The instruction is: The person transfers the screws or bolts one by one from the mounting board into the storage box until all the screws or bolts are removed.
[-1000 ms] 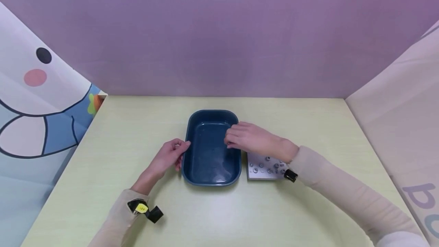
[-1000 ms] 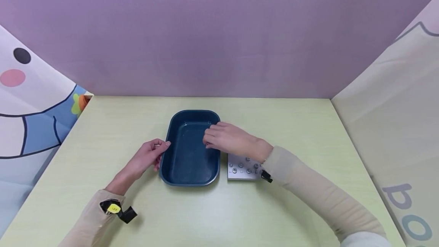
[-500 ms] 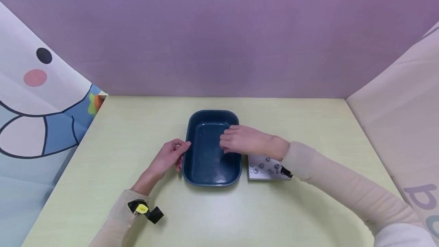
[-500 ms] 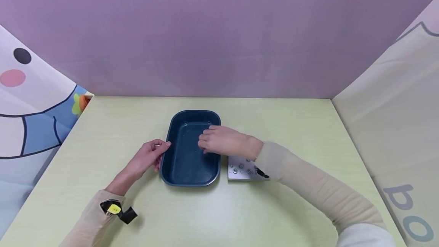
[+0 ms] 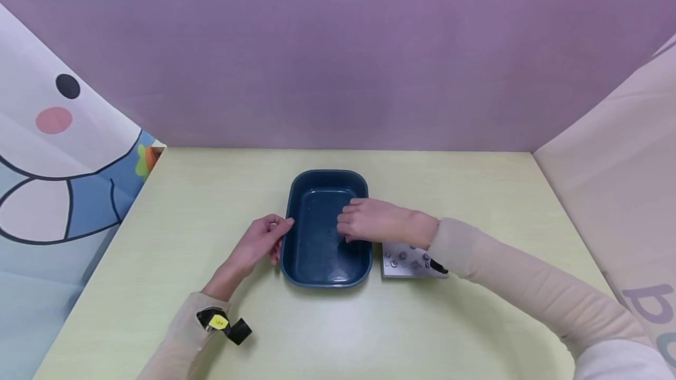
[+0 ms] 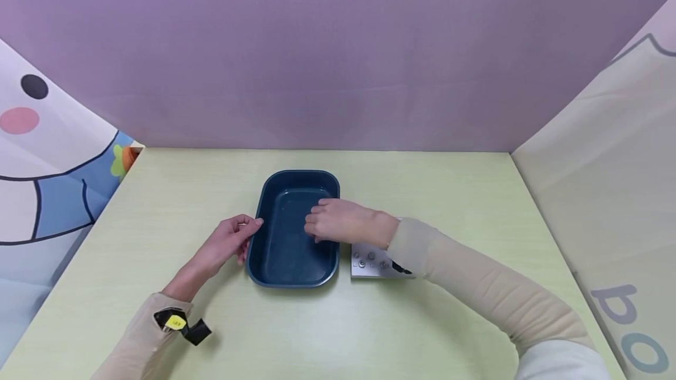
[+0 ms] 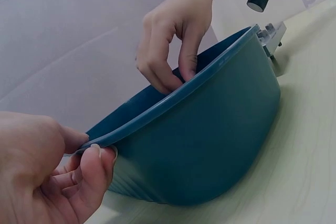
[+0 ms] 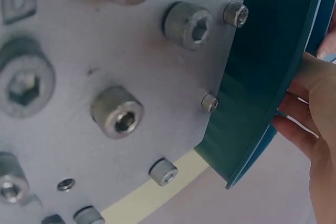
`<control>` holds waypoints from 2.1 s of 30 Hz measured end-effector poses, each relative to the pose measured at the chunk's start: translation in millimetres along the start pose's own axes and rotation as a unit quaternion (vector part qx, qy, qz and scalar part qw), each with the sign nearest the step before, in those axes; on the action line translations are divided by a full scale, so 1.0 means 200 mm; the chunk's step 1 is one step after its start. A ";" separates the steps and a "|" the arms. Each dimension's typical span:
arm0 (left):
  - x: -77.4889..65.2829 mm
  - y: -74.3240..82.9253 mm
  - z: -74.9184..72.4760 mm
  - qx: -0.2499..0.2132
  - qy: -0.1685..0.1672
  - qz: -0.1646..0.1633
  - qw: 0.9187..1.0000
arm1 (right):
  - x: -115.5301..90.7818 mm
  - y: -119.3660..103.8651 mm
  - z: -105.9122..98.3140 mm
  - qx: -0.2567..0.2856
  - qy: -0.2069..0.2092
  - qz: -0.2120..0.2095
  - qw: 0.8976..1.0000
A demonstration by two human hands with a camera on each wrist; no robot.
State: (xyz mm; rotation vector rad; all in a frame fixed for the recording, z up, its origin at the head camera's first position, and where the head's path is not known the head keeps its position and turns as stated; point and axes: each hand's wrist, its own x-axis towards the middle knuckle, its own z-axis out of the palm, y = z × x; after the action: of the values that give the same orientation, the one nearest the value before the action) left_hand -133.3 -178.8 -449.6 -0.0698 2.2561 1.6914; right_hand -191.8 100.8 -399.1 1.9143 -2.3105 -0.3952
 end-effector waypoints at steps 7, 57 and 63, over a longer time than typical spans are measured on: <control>0.00 0.00 0.00 -0.001 -0.002 0.000 1.000 | 0.01 -0.01 0.02 -0.020 -0.036 -0.014 0.999; -0.01 0.01 0.00 0.005 0.003 -0.003 1.000 | -0.05 -0.01 0.02 0.015 0.015 0.008 1.000; 0.00 0.01 0.00 0.004 0.005 -0.006 1.000 | -0.10 -0.02 0.06 0.048 0.057 0.024 0.997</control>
State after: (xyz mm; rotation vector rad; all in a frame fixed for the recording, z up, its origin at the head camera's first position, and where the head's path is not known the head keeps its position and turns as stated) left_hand -133.0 -178.3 -447.6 -0.0899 2.2644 1.6805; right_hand -187.2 120.9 -410.1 1.8651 -2.3367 -0.1676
